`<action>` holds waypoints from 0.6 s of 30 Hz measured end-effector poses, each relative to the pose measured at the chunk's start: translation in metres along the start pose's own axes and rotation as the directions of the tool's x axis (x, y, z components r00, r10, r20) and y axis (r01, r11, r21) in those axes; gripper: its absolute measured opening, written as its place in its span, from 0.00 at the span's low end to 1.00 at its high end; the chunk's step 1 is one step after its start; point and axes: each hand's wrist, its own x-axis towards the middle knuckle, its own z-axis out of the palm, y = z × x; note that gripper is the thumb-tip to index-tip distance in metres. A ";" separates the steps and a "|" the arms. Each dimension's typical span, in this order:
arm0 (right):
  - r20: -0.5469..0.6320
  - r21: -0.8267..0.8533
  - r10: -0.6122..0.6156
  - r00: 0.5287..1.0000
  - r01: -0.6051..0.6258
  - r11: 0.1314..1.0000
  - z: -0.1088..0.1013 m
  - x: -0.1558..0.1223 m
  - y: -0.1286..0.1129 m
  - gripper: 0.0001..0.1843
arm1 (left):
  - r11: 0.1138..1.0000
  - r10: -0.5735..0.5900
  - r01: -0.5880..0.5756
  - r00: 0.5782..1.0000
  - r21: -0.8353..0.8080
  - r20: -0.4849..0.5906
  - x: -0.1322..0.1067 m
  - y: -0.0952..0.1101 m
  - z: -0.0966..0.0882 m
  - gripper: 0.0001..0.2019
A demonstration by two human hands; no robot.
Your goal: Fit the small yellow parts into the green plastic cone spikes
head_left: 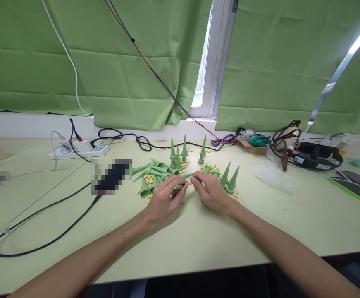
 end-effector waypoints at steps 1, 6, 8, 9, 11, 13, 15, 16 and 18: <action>0.007 0.014 0.000 1.000 -0.001 1.000 -0.001 0.000 -0.001 0.14 | 1.000 -0.009 0.009 1.000 0.005 -0.005 0.000 0.000 0.000 0.05; 0.033 0.027 0.005 0.999 -0.006 1.000 -0.002 -0.001 -0.003 0.11 | 1.000 -0.018 0.018 1.000 0.019 -0.005 0.000 0.000 0.000 0.04; 0.034 0.011 0.006 0.999 -0.007 1.000 -0.002 -0.001 -0.002 0.11 | 1.000 -0.020 0.020 1.000 0.013 0.002 0.001 0.001 0.000 0.04; 0.033 0.003 0.005 0.999 -0.005 1.000 -0.001 -0.001 -0.002 0.11 | 1.000 -0.023 0.023 1.000 0.007 0.004 0.001 0.001 0.000 0.04; 0.031 -0.010 -0.001 1.000 0.002 1.000 -0.001 -0.002 0.000 0.11 | 0.999 -0.032 0.032 0.999 -0.006 0.007 0.000 0.001 0.000 0.04; 0.030 -0.019 -0.009 1.000 0.010 1.000 -0.001 -0.001 0.001 0.11 | 0.999 -0.034 0.034 0.999 -0.017 0.013 0.000 0.001 0.000 0.05; 0.032 -0.030 -0.012 0.999 0.013 0.999 -0.001 -0.001 0.001 0.11 | 0.999 -0.028 0.029 1.000 -0.018 0.013 0.000 0.001 0.000 0.05; 0.035 -0.036 -0.011 0.999 0.012 0.999 -0.001 -0.001 0.000 0.11 | 1.000 -0.023 0.024 1.000 -0.019 0.012 0.000 0.001 0.000 0.05; 0.039 -0.051 -0.006 0.999 0.008 0.999 -0.001 -0.001 0.000 0.12 | 1.000 -0.013 0.014 1.000 -0.018 0.011 0.000 0.001 0.000 0.05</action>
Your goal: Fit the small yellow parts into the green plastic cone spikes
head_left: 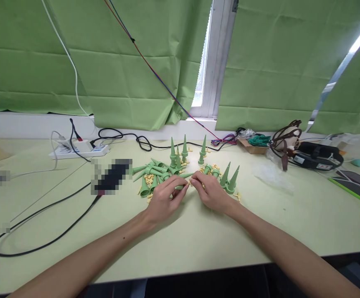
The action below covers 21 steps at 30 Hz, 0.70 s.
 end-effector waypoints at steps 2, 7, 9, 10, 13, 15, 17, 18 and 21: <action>0.004 -0.012 0.002 1.000 -0.002 1.000 0.000 0.000 0.000 0.13 | 1.000 0.010 -0.010 1.000 0.002 0.004 0.000 0.000 0.000 0.05; 0.005 -0.055 -0.006 1.000 0.006 0.998 0.001 -0.001 0.002 0.15 | 0.999 0.046 -0.047 0.999 0.026 0.021 -0.001 0.000 0.000 0.05; 0.009 -0.073 -0.006 1.000 0.007 0.997 0.002 -0.001 0.003 0.16 | 0.997 0.070 -0.071 0.997 0.044 0.026 -0.002 -0.001 0.000 0.06; 0.011 -0.079 -0.005 1.000 0.006 0.997 0.002 -0.001 0.003 0.16 | 0.995 0.082 -0.084 0.996 0.053 0.028 -0.002 -0.001 0.000 0.06; 0.011 -0.089 -0.005 1.000 0.006 0.996 0.003 -0.001 0.003 0.17 | 0.989 0.122 -0.124 0.992 0.079 0.033 -0.003 -0.002 0.000 0.08; 0.012 -0.094 -0.006 1.000 0.007 0.996 0.003 -0.001 0.002 0.17 | 0.985 0.140 -0.143 0.990 0.093 0.033 -0.003 -0.002 0.000 0.08; 0.016 -0.099 -0.008 1.000 0.010 0.995 0.003 -0.001 0.002 0.17 | 0.984 0.148 -0.151 0.988 0.099 0.036 -0.003 -0.002 0.000 0.08; 0.016 -0.101 -0.009 1.000 0.011 0.995 0.003 -0.001 0.002 0.17 | 0.983 0.149 -0.152 0.988 0.100 0.039 -0.003 -0.002 0.000 0.08; 0.013 -0.103 -0.010 1.000 0.011 0.995 0.003 0.000 0.002 0.18 | 0.983 0.147 -0.151 0.988 0.100 0.046 -0.003 -0.002 0.000 0.09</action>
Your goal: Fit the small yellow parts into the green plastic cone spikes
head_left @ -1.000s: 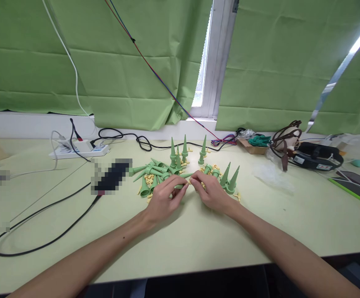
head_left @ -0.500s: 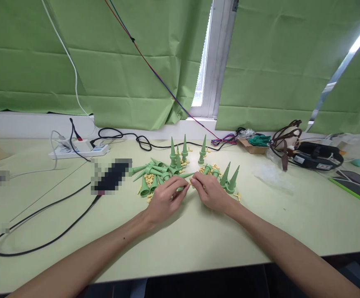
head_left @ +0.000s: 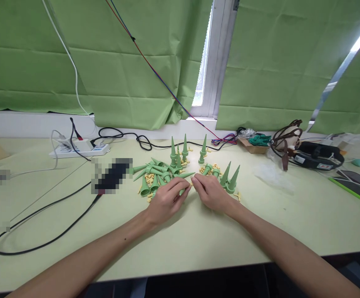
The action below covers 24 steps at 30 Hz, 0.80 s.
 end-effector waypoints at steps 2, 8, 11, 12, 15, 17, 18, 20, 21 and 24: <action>-0.002 0.000 0.003 1.000 -0.003 1.000 0.000 0.000 0.000 0.18 | 1.000 -0.004 0.004 1.000 -0.007 -0.003 0.000 0.000 0.000 0.09; -0.006 0.015 0.016 1.000 -0.016 1.000 0.000 0.000 -0.001 0.19 | 0.999 -0.022 0.020 0.999 -0.050 -0.034 0.001 0.001 0.001 0.09; -0.009 0.028 0.021 1.000 -0.020 0.999 -0.001 -0.001 -0.001 0.18 | 0.998 -0.021 0.019 0.999 -0.063 -0.038 0.001 0.001 0.002 0.10; -0.011 0.031 0.021 1.000 -0.021 0.999 -0.001 -0.001 -0.001 0.18 | 0.998 -0.022 0.019 0.999 -0.067 -0.038 0.001 0.001 0.002 0.10; -0.012 0.040 0.020 1.000 -0.019 0.999 0.000 -0.001 -0.001 0.18 | 0.997 -0.031 0.028 0.999 -0.069 -0.037 0.000 0.001 0.001 0.10; -0.012 0.048 0.018 1.000 -0.018 0.999 0.001 0.000 0.000 0.19 | 0.997 -0.036 0.034 0.999 -0.062 -0.031 0.001 0.001 0.001 0.10; -0.013 0.052 0.019 1.000 -0.018 0.998 0.001 0.000 0.001 0.19 | 0.998 -0.038 0.036 0.999 -0.056 -0.027 0.001 0.001 0.001 0.09; -0.018 0.062 0.023 1.000 -0.022 0.998 0.002 0.000 0.001 0.19 | 0.998 -0.044 0.043 0.999 -0.045 -0.024 0.002 0.002 0.000 0.08; -0.019 0.067 0.026 0.999 -0.025 0.997 0.002 0.000 0.002 0.19 | 0.998 -0.050 0.049 0.998 -0.042 -0.023 0.002 0.002 0.000 0.07; -0.025 0.085 0.031 0.999 -0.029 0.996 0.001 -0.001 0.001 0.19 | 0.997 -0.073 0.072 0.997 -0.041 -0.026 0.002 0.002 0.000 0.06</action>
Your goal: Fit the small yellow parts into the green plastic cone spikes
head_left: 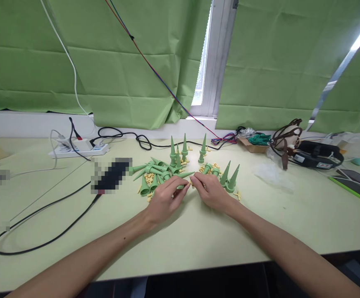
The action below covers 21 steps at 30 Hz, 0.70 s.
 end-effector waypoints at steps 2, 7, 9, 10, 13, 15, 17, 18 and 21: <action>0.003 0.019 -0.005 1.000 0.005 1.000 -0.001 0.000 -0.001 0.17 | 1.000 -0.009 0.009 1.000 0.000 -0.004 0.000 -0.001 0.000 0.06; 0.021 0.023 -0.018 1.000 0.017 1.000 -0.002 0.000 -0.002 0.15 | 1.000 -0.021 0.021 1.000 -0.011 0.005 -0.001 -0.001 0.000 0.06; 0.022 0.007 -0.021 1.000 0.021 1.000 -0.001 0.000 -0.001 0.16 | 1.000 -0.017 0.017 1.000 -0.014 0.009 -0.001 -0.001 0.000 0.06; 0.023 -0.001 -0.024 0.999 0.024 1.000 -0.001 0.000 -0.001 0.16 | 1.000 -0.015 0.015 1.000 -0.015 0.009 -0.001 -0.001 0.000 0.06; 0.023 -0.024 -0.039 0.999 0.040 0.999 0.000 0.000 0.001 0.17 | 1.000 -0.012 0.013 1.000 -0.015 0.015 -0.001 0.000 0.000 0.07; 0.021 -0.037 -0.044 0.999 0.044 0.998 0.001 -0.001 0.001 0.18 | 1.000 -0.009 0.009 1.000 -0.019 0.021 -0.001 0.001 0.000 0.07; 0.022 -0.051 -0.040 0.999 0.041 0.998 0.001 -0.001 0.002 0.18 | 1.000 0.000 0.001 1.000 -0.025 0.024 0.000 0.001 0.000 0.08; 0.025 -0.057 -0.038 0.999 0.040 0.998 0.001 -0.001 0.002 0.18 | 1.000 0.004 -0.003 1.000 -0.027 0.025 0.000 0.001 0.000 0.08; 0.032 -0.060 -0.025 0.999 0.027 0.998 0.002 -0.001 0.001 0.19 | 1.000 0.017 -0.016 0.999 -0.017 0.027 0.000 0.000 0.000 0.08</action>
